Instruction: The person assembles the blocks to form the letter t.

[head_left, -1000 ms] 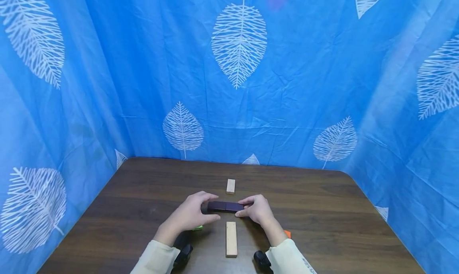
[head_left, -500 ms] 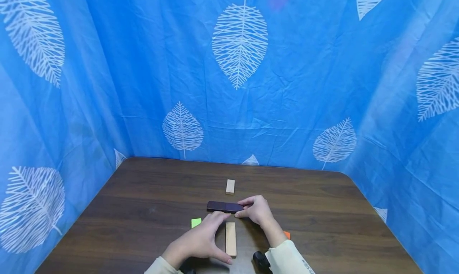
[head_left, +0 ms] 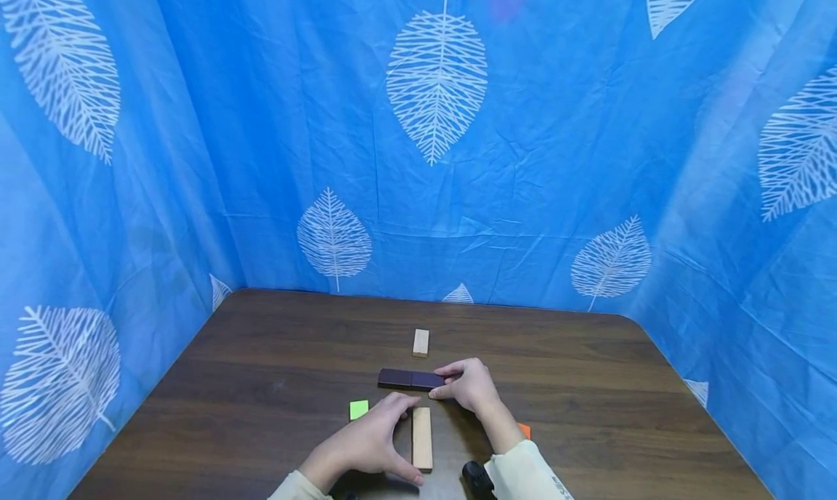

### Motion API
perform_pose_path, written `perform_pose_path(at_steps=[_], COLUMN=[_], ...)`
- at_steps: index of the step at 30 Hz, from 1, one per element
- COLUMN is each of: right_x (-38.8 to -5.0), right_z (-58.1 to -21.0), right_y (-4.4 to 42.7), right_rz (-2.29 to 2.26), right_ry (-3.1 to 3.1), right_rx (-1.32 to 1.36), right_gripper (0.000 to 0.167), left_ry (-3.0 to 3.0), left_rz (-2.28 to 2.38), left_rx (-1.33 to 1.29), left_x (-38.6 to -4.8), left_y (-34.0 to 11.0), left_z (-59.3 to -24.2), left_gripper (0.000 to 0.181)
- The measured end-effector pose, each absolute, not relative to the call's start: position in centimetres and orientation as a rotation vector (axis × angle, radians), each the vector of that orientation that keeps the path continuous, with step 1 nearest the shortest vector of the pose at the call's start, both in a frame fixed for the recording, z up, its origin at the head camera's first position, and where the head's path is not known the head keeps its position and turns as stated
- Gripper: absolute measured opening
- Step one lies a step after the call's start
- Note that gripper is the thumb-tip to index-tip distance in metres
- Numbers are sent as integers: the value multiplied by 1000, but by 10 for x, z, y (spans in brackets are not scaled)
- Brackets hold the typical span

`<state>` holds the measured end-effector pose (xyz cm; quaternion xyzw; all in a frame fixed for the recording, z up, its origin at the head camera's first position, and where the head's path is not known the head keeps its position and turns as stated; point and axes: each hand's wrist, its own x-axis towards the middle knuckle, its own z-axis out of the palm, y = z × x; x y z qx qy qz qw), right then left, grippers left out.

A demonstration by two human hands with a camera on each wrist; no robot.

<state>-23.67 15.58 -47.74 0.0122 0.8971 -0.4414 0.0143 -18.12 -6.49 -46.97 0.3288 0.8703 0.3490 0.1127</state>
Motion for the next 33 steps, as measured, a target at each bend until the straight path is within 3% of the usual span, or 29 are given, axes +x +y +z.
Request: perform_pose_path(at_steps=[33], right_x=[-235], right_z=[-479], right_y=[157], right_rz=[-1411], right_ry=[2781], right_rx=[37], right_gripper=[37], left_ry=[2687], left_rz=[993], left_rx=[896], left_x=[-175], left_y=[-55], left_z=[-474], left_gripper=[93])
